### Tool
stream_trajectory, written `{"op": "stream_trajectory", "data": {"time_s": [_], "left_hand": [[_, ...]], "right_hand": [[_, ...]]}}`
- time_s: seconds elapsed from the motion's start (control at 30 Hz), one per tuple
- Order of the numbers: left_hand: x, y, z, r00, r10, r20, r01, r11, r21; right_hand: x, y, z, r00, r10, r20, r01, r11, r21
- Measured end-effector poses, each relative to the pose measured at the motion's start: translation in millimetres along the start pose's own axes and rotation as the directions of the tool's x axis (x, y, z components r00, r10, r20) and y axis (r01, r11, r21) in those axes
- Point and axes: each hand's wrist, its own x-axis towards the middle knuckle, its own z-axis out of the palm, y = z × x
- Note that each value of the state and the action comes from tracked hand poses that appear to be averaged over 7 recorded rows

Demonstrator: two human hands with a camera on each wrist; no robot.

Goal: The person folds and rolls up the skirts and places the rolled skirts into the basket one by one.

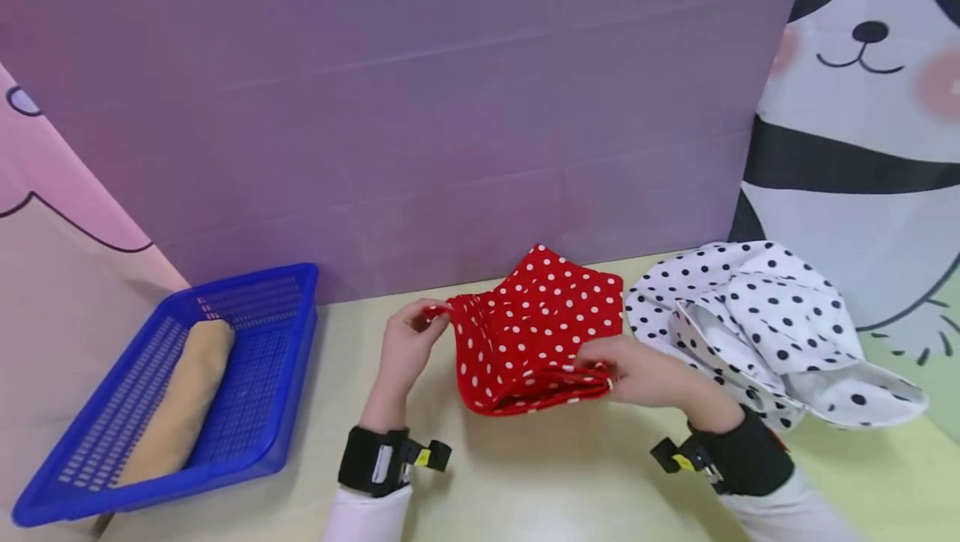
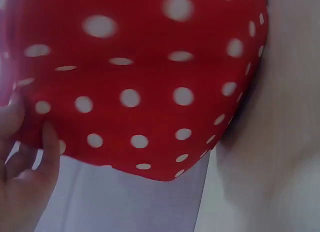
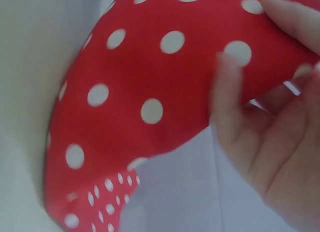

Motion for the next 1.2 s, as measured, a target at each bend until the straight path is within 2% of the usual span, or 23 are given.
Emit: {"op": "stream_trajectory", "data": {"time_s": [0.03,0.1,0.17,0.23,0.3,0.4,0.47,0.5,0.53,0.63,0.7,0.77,0.87,0.93,1.0,1.07,1.1,1.17,1.2], "left_hand": [[-2.3,1.3,-1.8,0.998,0.019,0.056,-0.021,0.999,0.032],[-6.4,4.4,-3.0,0.985,0.063,0.161,-0.073,0.996,0.056],[-9.6,7.8,-1.7,0.964,0.101,0.245,-0.116,0.992,0.049],[-12.3,10.2,0.9,0.942,0.131,0.308,-0.147,0.989,0.029],[-14.7,12.8,3.6,0.924,0.150,0.353,-0.161,0.987,0.004],[-16.8,14.3,6.1,0.909,0.158,0.386,-0.170,0.985,-0.002],[-17.3,15.1,6.0,0.900,0.162,0.405,-0.176,0.984,-0.001],[-17.3,15.1,5.7,0.895,0.161,0.416,-0.179,0.984,0.002],[-17.2,15.0,5.2,0.887,0.160,0.433,-0.180,0.984,0.004],[-16.7,13.9,2.7,0.854,0.138,0.502,-0.168,0.986,0.016],[-16.5,11.6,0.5,0.824,0.091,0.559,-0.131,0.991,0.032],[-15.4,9.5,0.1,0.785,0.004,0.619,-0.059,0.996,0.069],[-8.3,4.7,5.3,0.714,-0.175,0.677,0.044,0.977,0.206],[1.0,1.7,12.1,0.666,-0.301,0.682,0.089,0.941,0.328],[12.5,-2.4,18.5,0.634,-0.398,0.663,0.096,0.891,0.444],[23.8,-5.2,26.4,0.613,-0.468,0.636,0.093,0.843,0.530],[28.6,-6.0,29.7,0.609,-0.493,0.621,0.099,0.824,0.558],[37.1,-6.5,35.0,0.611,-0.529,0.589,0.106,0.792,0.602],[40.7,-6.5,37.0,0.616,-0.540,0.573,0.109,0.779,0.617]], "right_hand": [[2,-1,3,0.998,-0.008,0.061,0.007,1.000,0.017],[4,-1,5,0.980,-0.021,0.198,0.003,0.996,0.094],[3,2,5,0.945,-0.032,0.325,-0.023,0.986,0.164],[2,6,2,0.899,-0.015,0.437,-0.090,0.972,0.219],[3,11,-4,0.872,0.041,0.487,-0.170,0.960,0.223],[15,20,-15,0.869,0.191,0.457,-0.298,0.939,0.175],[27,31,-22,0.874,0.327,0.360,-0.388,0.915,0.109],[34,37,-24,0.868,0.400,0.295,-0.437,0.897,0.070],[40,45,-26,0.848,0.476,0.231,-0.497,0.867,0.039],[55,72,-28,0.747,0.663,0.052,-0.664,0.748,-0.003],[62,89,-26,0.685,0.727,-0.035,-0.727,0.686,0.017],[65,104,-24,0.637,0.766,-0.083,-0.762,0.643,0.081],[66,122,-22,0.613,0.778,-0.136,-0.762,0.628,0.159],[66,131,-22,0.606,0.781,-0.154,-0.759,0.625,0.184],[68,138,-23,0.607,0.783,-0.138,-0.760,0.623,0.188],[69,142,-24,0.601,0.791,-0.112,-0.772,0.611,0.174],[69,144,-25,0.603,0.790,-0.105,-0.775,0.612,0.158],[70,145,-26,0.610,0.785,-0.110,-0.776,0.620,0.116],[71,145,-27,0.623,0.771,-0.131,-0.769,0.634,0.074]]}}
